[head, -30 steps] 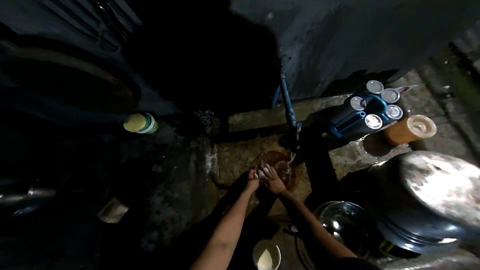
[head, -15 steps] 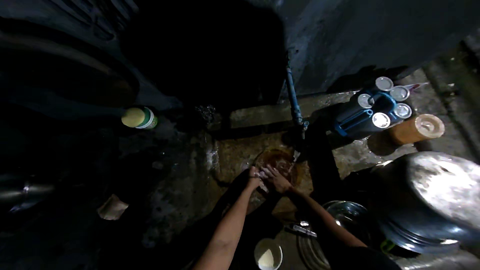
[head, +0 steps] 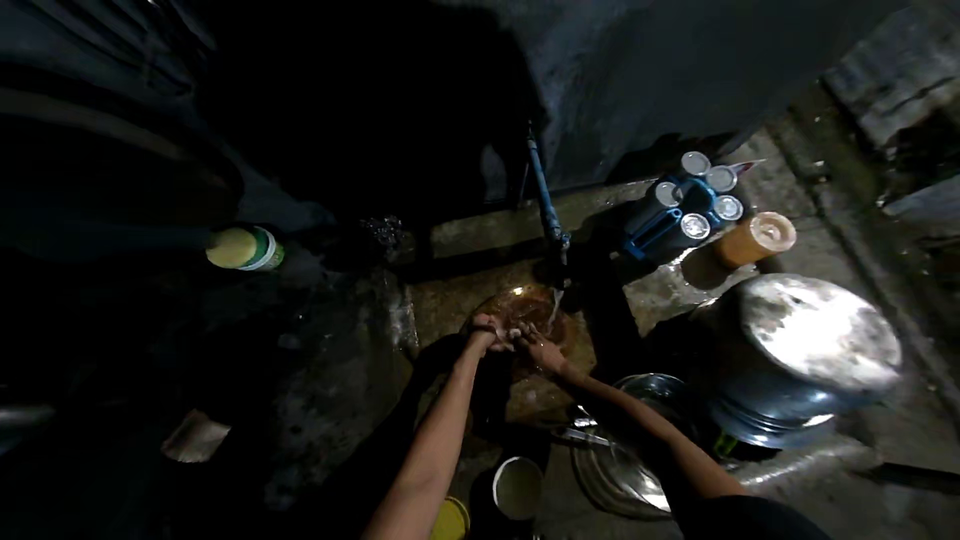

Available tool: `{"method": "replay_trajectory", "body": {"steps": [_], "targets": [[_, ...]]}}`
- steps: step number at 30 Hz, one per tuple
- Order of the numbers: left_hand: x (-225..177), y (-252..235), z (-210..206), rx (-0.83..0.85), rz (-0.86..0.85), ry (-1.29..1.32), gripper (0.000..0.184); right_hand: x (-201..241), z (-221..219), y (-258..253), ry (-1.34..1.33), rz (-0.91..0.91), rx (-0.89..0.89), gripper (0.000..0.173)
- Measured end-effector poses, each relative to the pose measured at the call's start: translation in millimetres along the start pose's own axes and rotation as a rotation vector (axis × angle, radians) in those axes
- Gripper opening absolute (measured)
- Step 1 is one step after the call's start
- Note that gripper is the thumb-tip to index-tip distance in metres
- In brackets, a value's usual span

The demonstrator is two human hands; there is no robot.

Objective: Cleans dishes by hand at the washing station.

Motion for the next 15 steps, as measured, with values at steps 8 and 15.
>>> {"method": "replay_trajectory", "body": {"steps": [8,15], "targets": [[28,-30,5,0.116,-0.371,-0.014,0.052,17,107,65,-0.563,-0.049,-0.321,0.031],[45,-13,21,0.061,-0.290,0.298,0.030,-64,93,58,-1.081,-0.377,-0.694,0.049]]}}
Point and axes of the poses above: each hand's wrist, its own y-axis away from the middle knuckle, its own z-axis out of the back of the hand, x = y × z, the point moved 5 cm from there along -y, towards the middle knuckle, and after that the axes turned 3 degrees about x, right-handed, at the moved point
